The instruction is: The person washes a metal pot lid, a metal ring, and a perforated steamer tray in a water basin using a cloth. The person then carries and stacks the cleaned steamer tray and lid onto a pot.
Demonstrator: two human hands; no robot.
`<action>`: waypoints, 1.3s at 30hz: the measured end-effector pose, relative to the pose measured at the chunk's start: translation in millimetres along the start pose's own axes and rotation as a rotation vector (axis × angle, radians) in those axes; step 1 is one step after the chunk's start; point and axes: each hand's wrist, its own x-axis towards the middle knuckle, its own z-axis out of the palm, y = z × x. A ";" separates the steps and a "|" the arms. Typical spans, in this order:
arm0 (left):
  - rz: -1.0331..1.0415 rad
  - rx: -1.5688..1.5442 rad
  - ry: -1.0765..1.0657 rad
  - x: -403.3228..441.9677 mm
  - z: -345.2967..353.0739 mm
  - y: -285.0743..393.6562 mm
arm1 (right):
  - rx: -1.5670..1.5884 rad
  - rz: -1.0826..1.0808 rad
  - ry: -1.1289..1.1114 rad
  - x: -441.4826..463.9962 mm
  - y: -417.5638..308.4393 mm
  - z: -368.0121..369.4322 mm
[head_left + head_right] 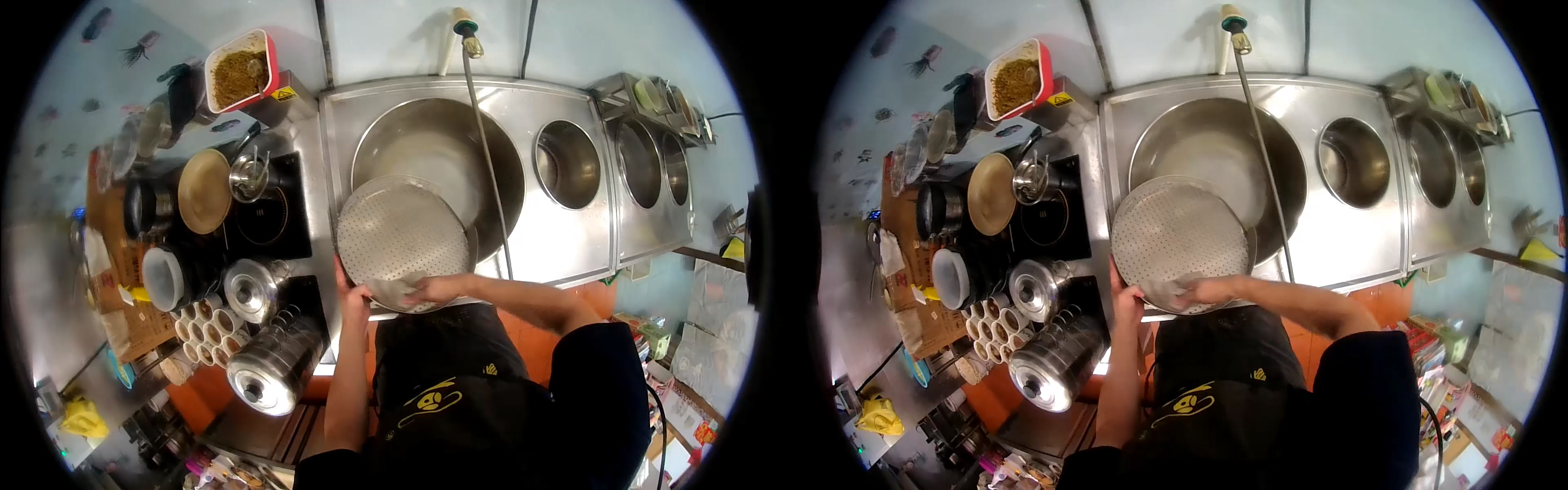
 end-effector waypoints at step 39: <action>0.478 0.450 0.504 22.0 -18.5 -48.4 | 0.209 0.440 0.065 153.1 -14.5 -10.1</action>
